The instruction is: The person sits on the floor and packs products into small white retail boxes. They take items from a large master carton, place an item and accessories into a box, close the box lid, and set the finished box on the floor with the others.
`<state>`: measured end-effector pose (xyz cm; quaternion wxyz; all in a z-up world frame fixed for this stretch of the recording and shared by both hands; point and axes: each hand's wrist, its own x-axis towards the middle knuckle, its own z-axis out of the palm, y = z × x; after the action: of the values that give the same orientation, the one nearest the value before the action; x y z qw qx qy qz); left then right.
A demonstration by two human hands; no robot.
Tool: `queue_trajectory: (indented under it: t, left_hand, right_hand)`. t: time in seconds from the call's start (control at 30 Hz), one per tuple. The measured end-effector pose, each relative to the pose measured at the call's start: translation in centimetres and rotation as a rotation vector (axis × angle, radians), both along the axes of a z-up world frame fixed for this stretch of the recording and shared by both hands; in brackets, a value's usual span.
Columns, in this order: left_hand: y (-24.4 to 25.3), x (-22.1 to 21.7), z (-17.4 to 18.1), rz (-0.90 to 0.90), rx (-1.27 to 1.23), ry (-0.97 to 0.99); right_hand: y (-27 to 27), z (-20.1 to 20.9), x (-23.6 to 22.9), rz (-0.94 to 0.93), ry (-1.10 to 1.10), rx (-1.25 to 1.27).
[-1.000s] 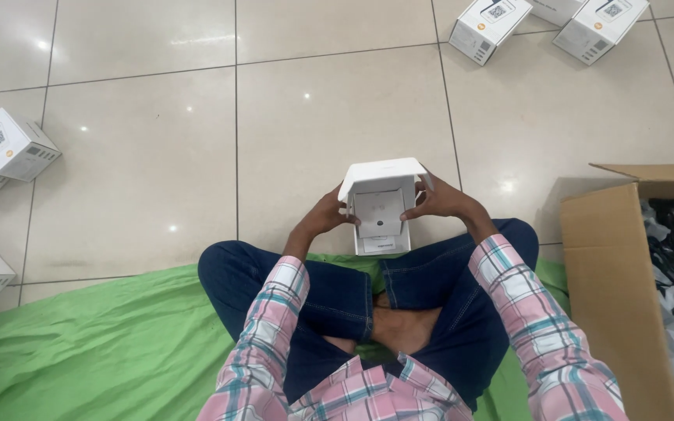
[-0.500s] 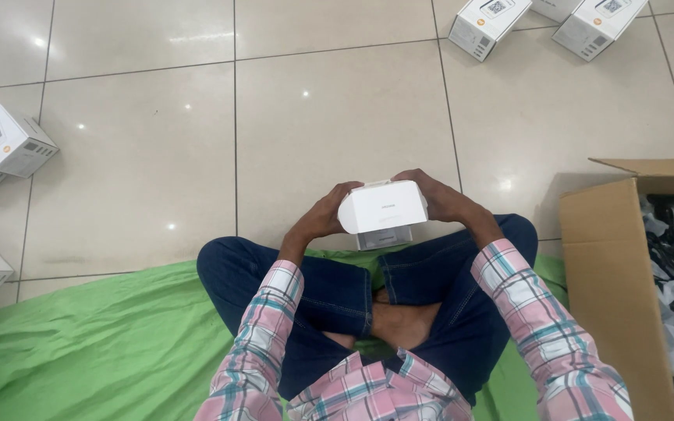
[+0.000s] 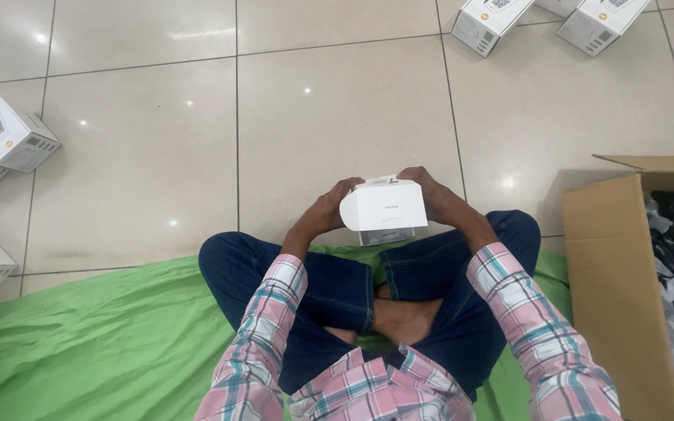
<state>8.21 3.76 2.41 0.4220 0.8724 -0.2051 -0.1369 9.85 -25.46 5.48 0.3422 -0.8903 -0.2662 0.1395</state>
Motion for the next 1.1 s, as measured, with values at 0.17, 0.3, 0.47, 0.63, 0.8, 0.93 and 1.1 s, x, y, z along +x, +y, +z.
queue_trajectory:
  t: [0.17, 0.3, 0.47, 0.63, 0.8, 0.93, 1.1]
  left_hand:
    - [-0.3, 0.0, -0.5, 0.009, 0.030, -0.020]
    - [-0.6, -0.4, -0.3, 0.040, 0.043, -0.004]
    - [-0.3, -0.1, -1.6, 0.008, 0.065, -0.032]
    - [-0.9, -1.0, 0.6, -0.044, 0.096, 0.005]
    - [-0.3, -3.2, 0.6, -0.010, 0.176, -0.084]
    - [2.2, -5.8, -1.9, 0.102, 0.124, -0.072]
    - [0.3, -9.1, -0.1, 0.356, -0.335, 0.044]
  right_hand:
    - [0.0, 0.2, 0.3, -0.054, 0.085, -0.081]
    - [0.2, 0.7, -0.1, -0.100, 0.117, -0.085]
    - [-0.1, 0.4, 0.0, -0.063, 0.059, -0.019]
    - [-0.1, 0.7, -0.8, -0.060, 0.039, -0.148]
    - [-1.2, -0.1, -1.2, 0.060, 0.134, -0.130]
    - [-4.0, -1.0, -2.4, 0.044, 0.236, -0.154]
    - [-4.0, -1.6, -5.9, -0.398, 0.257, 0.444]
